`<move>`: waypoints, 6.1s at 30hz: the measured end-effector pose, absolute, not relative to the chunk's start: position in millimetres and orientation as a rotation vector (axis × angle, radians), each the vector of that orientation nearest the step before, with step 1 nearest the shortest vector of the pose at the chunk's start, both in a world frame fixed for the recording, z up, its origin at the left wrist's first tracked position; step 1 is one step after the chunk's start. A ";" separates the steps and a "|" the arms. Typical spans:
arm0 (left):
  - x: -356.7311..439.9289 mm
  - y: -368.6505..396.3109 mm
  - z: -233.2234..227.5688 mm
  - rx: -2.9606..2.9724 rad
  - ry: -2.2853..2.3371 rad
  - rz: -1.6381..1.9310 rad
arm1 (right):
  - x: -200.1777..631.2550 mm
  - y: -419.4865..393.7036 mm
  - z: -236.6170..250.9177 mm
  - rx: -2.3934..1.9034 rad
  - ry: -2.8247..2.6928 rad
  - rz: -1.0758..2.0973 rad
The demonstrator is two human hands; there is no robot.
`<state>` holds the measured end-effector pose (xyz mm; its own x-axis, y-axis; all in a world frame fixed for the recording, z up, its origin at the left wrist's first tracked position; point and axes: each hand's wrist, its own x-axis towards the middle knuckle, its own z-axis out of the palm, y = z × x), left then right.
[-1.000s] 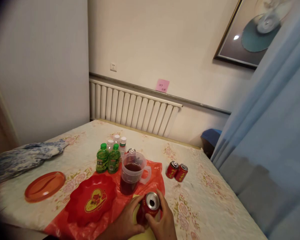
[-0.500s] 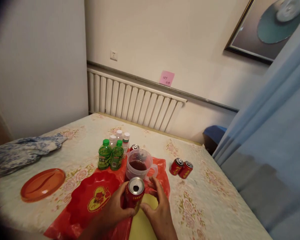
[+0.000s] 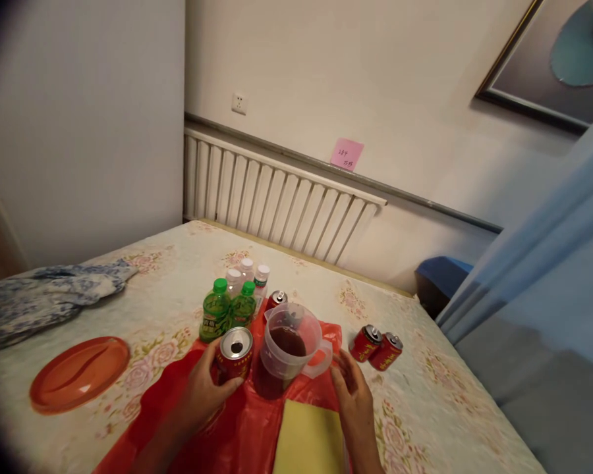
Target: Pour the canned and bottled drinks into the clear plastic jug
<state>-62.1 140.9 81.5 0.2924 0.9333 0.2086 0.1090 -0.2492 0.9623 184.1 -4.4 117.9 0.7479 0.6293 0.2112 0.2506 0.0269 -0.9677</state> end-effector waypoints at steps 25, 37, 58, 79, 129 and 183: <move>-75.3 173.5 75.2 1.571 1.085 1.060 | 154.0 57.6 127.2 -1.170 -0.679 0.663; -78.0 172.9 72.7 1.569 1.058 1.120 | 148.9 43.7 202.8 -1.384 -0.745 0.629; -81.4 167.8 73.8 1.640 1.056 1.168 | 150.9 42.0 233.1 -1.696 -1.021 0.747; -78.6 168.7 66.5 1.654 1.051 1.179 | 145.4 55.3 244.3 -1.744 -1.143 0.749; -79.5 170.2 65.1 1.835 1.139 0.998 | 136.2 67.3 265.4 -1.991 -1.407 0.618; -83.0 168.6 72.7 1.835 1.156 0.910 | 127.7 71.3 273.6 -2.088 -1.477 0.577</move>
<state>-83.0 168.6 72.7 0.3333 0.9282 0.1651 0.3785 -0.2922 0.8783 127.7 71.3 273.6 0.3166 0.9474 -0.0476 0.7290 -0.2751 -0.6268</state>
